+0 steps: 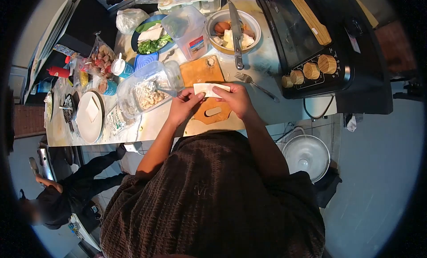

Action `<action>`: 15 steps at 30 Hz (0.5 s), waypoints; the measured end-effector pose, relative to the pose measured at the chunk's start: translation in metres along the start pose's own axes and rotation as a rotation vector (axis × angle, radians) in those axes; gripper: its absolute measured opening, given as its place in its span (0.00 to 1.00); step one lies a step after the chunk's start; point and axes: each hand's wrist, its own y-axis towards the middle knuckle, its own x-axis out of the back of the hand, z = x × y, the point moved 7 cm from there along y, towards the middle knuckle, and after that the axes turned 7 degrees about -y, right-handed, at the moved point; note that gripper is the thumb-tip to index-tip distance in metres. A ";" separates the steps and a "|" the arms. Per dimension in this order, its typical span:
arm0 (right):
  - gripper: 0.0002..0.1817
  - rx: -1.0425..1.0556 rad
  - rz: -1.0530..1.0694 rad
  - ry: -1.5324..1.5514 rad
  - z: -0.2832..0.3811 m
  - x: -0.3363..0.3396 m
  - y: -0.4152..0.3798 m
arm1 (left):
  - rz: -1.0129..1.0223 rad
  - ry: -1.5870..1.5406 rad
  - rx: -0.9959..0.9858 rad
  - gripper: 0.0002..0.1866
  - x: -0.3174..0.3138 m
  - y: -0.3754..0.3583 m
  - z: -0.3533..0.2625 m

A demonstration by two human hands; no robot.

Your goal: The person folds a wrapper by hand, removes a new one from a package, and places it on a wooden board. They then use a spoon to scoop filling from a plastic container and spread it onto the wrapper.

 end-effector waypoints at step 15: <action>0.15 0.010 0.059 -0.059 0.010 0.001 -0.001 | 0.090 0.116 -0.050 0.11 -0.015 0.008 0.000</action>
